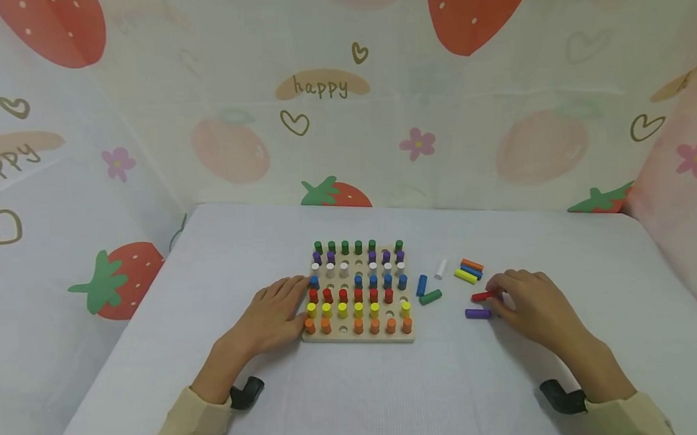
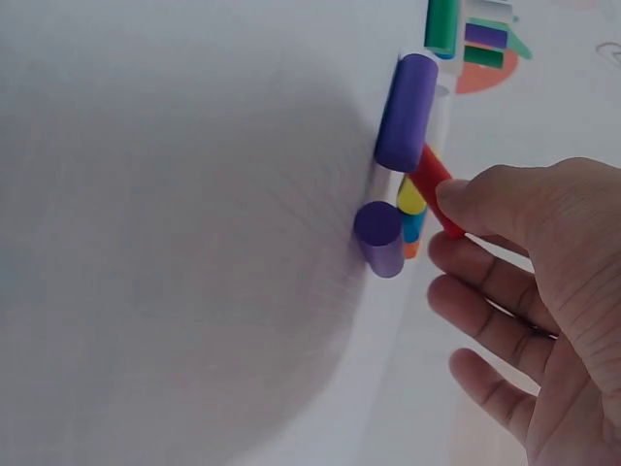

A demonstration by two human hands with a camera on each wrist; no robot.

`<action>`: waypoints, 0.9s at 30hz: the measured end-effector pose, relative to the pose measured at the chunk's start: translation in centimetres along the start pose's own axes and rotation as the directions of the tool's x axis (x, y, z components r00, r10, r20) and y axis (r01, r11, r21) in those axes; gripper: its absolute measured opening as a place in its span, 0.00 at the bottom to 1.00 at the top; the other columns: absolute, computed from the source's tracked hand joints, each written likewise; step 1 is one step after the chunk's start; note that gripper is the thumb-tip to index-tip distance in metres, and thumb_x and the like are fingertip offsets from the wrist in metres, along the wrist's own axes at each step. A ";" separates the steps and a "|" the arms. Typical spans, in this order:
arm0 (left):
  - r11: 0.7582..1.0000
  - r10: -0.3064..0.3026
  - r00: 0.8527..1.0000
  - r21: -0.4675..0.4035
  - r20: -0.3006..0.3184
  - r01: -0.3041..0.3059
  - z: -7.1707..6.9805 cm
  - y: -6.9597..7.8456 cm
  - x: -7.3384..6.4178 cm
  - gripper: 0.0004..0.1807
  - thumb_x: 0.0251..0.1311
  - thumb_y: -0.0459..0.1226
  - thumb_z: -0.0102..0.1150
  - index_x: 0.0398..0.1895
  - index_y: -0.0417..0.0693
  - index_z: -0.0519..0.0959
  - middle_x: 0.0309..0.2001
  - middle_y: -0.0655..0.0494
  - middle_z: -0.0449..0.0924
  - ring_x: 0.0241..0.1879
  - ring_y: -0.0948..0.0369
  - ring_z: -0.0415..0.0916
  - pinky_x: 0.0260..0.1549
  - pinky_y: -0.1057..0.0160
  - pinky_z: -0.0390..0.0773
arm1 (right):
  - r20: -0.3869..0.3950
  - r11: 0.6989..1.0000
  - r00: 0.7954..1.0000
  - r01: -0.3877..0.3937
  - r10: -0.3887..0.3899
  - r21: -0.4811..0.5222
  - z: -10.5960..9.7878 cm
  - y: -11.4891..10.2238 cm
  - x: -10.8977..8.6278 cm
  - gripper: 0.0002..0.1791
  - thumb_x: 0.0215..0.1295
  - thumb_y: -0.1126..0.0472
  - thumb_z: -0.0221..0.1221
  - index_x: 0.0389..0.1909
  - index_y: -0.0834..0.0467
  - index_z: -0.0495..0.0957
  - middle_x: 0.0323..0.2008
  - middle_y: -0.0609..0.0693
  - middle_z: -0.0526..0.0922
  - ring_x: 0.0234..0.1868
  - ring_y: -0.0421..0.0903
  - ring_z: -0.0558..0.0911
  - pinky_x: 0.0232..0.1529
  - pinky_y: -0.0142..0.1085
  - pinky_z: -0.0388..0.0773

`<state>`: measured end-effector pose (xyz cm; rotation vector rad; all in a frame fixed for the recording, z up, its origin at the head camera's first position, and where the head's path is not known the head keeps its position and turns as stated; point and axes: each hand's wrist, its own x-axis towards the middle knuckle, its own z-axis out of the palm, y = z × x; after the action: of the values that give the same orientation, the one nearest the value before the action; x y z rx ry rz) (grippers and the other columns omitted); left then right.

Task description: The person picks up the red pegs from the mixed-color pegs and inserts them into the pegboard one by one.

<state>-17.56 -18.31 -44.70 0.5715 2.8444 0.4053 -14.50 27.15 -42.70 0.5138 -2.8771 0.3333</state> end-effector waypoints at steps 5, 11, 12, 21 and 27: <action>1.000 -0.006 1.000 -0.003 0.005 0.006 0.1 0.1 -0.1 0.38 0.75 0.46 0.45 0.84 0.43 0.56 0.84 0.41 0.57 0.83 0.39 0.54 0.80 0.30 0.54 | 0.025 1.000 1.000 -0.001 0.001 0.001 -0.2 -0.2 0.1 0.11 0.58 0.65 0.74 0.42 0.55 0.87 0.39 0.49 0.91 0.46 0.54 0.87 0.53 0.59 0.82; 1.000 -0.006 1.000 0.004 0.002 0.006 0.0 0.1 -0.1 0.38 0.75 0.46 0.45 0.84 0.43 0.56 0.84 0.41 0.57 0.83 0.38 0.54 0.80 0.30 0.55 | 0.074 1.000 0.997 -0.014 0.015 -0.024 -0.6 -0.5 0.7 0.13 0.59 0.64 0.74 0.45 0.56 0.87 0.40 0.50 0.90 0.48 0.56 0.87 0.53 0.58 0.84; 1.000 -0.005 1.000 0.006 0.001 0.005 0.0 0.1 0.0 0.38 0.75 0.46 0.45 0.84 0.43 0.56 0.84 0.41 0.57 0.83 0.38 0.54 0.80 0.30 0.55 | 0.077 1.000 0.997 -0.013 0.015 -0.028 -0.6 -0.6 0.8 0.13 0.59 0.64 0.74 0.45 0.57 0.87 0.40 0.50 0.90 0.48 0.56 0.87 0.53 0.58 0.84; 1.000 0.006 1.000 0.006 0.001 -0.006 -0.2 0.0 0.1 0.38 0.74 0.45 0.46 0.84 0.43 0.56 0.83 0.42 0.58 0.82 0.39 0.54 0.79 0.29 0.55 | 0.077 1.000 0.997 -0.018 0.019 -0.012 -0.7 -1.0 1.2 0.14 0.59 0.63 0.74 0.46 0.58 0.87 0.40 0.51 0.91 0.47 0.56 0.87 0.51 0.57 0.85; 1.000 0.008 1.000 0.004 -0.001 -0.008 -0.1 0.0 0.0 0.38 0.74 0.45 0.46 0.84 0.44 0.56 0.83 0.42 0.58 0.83 0.39 0.54 0.79 0.29 0.55 | 0.017 1.000 0.999 0.028 -0.028 -0.007 -0.3 -1.1 1.3 0.13 0.58 0.63 0.76 0.43 0.57 0.87 0.38 0.50 0.90 0.43 0.53 0.86 0.46 0.53 0.86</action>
<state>-17.61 -18.33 -44.66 0.5844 2.8458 0.4017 -15.31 25.84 -41.87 0.5575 -2.8837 0.3162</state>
